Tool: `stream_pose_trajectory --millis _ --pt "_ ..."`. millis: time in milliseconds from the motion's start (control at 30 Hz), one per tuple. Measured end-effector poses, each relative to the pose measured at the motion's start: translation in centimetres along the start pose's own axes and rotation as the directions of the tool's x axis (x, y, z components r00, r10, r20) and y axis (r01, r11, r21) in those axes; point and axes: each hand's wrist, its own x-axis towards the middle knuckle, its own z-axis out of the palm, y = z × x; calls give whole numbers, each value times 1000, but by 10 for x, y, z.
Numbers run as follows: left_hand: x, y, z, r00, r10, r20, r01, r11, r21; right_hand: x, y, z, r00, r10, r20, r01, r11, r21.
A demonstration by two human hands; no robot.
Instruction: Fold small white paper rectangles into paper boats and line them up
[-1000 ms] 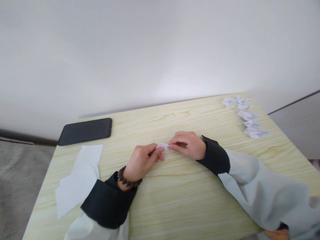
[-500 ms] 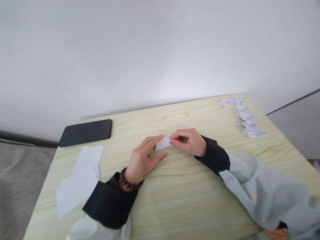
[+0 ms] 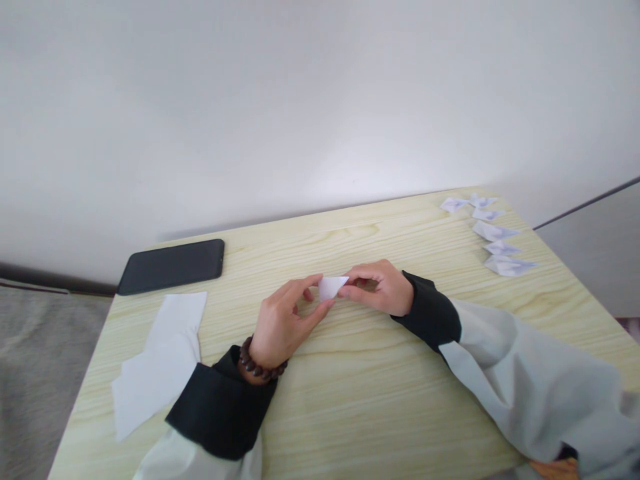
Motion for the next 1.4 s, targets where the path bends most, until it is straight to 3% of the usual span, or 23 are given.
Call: stream_pose_trajectory --millis 333,500,867,1233,1400 --pt "-1 1 3 1000 8 -23 -7 999 32 1 -4 1 1000 15 -7 -15 999 -47" --pt "-1 2 1 998 64 -7 -64 998 6 1 -7 1 996 41 -76 -49 993 -105" --pt "-1 0 6 997 49 -63 -46 998 46 1 -1 2 1000 -15 -24 16 998 57" --pt "-2 -1 7 993 76 -91 -69 995 74 1 -4 3 999 -12 -36 10 997 -73" --pt "-1 -1 5 981 182 -68 -178 982 69 2 -7 5 995 24 -100 -38 990 -134"
